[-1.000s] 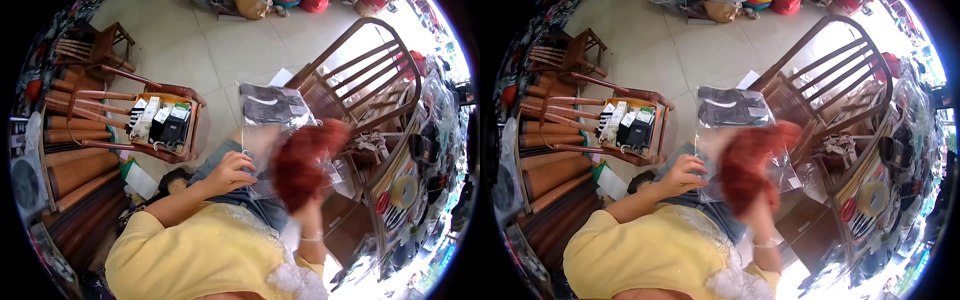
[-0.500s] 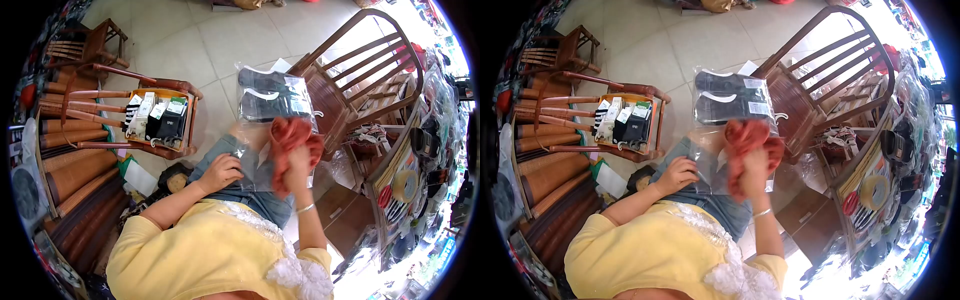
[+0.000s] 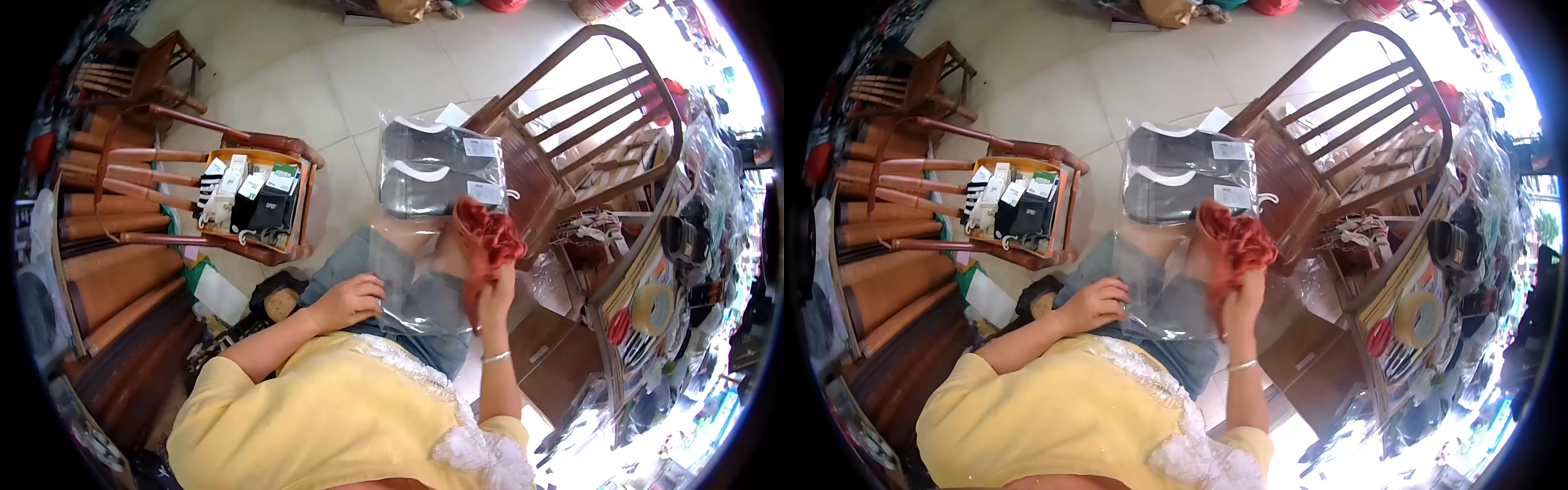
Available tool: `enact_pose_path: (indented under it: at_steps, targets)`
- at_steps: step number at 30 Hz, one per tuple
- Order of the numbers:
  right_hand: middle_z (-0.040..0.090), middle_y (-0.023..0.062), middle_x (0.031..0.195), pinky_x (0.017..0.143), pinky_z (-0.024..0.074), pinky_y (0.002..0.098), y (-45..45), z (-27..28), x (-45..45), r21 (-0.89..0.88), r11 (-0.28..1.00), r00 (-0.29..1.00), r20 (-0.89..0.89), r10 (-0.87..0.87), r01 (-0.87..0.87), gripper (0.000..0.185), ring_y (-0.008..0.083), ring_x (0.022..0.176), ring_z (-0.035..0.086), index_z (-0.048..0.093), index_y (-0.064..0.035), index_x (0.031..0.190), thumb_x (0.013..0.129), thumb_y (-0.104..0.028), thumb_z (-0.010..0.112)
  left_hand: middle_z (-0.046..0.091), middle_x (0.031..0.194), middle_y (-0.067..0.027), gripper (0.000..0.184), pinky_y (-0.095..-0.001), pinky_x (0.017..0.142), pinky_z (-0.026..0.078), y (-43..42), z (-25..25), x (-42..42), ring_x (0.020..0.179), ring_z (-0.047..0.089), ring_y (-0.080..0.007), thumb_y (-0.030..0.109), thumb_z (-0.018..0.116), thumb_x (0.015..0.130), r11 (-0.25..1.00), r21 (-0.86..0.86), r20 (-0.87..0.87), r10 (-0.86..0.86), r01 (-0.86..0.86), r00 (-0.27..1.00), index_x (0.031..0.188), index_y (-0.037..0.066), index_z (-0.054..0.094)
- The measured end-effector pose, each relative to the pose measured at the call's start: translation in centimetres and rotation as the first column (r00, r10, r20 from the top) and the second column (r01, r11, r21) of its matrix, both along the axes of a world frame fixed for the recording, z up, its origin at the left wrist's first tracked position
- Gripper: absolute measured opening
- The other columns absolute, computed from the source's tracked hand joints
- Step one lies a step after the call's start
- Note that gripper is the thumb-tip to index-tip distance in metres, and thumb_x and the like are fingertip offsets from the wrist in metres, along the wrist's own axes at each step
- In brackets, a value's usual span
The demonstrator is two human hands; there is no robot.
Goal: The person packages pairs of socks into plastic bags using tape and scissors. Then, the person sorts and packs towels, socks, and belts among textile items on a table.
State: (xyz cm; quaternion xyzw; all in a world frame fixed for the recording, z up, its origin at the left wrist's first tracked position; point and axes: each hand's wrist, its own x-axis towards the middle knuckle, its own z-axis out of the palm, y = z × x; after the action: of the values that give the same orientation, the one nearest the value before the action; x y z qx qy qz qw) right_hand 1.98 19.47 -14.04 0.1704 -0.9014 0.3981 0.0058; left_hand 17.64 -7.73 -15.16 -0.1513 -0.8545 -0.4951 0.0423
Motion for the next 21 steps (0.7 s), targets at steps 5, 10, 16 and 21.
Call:
enact_pose_path:
  at_steps: [5, 10, 16, 21]
  targets:
    - [0.045, 0.0145, 0.136, 0.095, 0.0363, 0.0505, -10.3, 3.4, 2.8, 0.355, 0.780, 0.801, -0.125, 0.585, -0.515, 0.041, 0.0354, 0.119, 0.047, 0.056, -0.0095, 0.114, 0.073, -0.006, 0.057, 0.062, 0.094, -0.0072, 0.008, -0.0459, 0.101, 0.039, 0.2, 0.1, 2.0, 0.103, 0.058, -0.0267, 0.012, 0.069, 0.077, 0.950, 0.250, 0.194, -0.241, 0.190, 0.951, 0.081, 0.007, 0.065]
    - [0.051, 0.0138, 0.131, 0.105, 0.0305, 0.0487, -10.4, -0.3, -9.5, 0.336, 0.913, 0.936, -0.182, 0.303, -0.230, 0.049, 0.0329, 0.126, 0.042, 0.052, -0.0073, 0.124, 0.075, -0.002, 0.054, 0.066, 0.098, -0.0065, 0.009, -0.0498, 0.105, 0.035, -0.6, -0.3, 3.9, 0.104, 0.061, -0.0243, 0.010, 0.072, 0.077, 0.956, 0.286, 0.358, -0.176, 0.072, 0.917, 0.083, 0.006, 0.067]
    - [0.061, 0.0161, 0.108, 0.092, 0.0402, 0.0460, -8.2, -4.8, -16.4, 0.226, 0.974, 0.997, -0.070, 0.039, -0.023, 0.024, 0.0349, 0.107, 0.053, 0.058, -0.0026, 0.102, 0.079, -0.009, 0.056, 0.066, 0.100, -0.0066, 0.007, -0.0451, 0.106, 0.036, -0.6, 0.3, 3.5, 0.107, 0.060, -0.0234, 0.010, 0.069, 0.079, 0.950, 0.311, 0.380, -0.116, -0.008, 0.918, 0.083, 0.006, 0.066]
    - [0.054, 0.0187, 0.121, 0.102, 0.0343, 0.0441, -14.7, 1.5, -2.5, 0.121, 0.766, 0.775, 0.107, 0.622, -0.631, 0.039, 0.0357, 0.115, 0.048, 0.058, -0.0041, 0.111, 0.072, 0.000, 0.054, 0.068, 0.094, -0.0062, 0.006, -0.0495, 0.106, 0.034, -0.6, -0.8, 4.0, 0.103, 0.062, -0.0228, 0.012, 0.067, 0.081, 0.947, 0.318, 0.418, -0.175, 0.037, 0.892, 0.083, 0.006, 0.065]
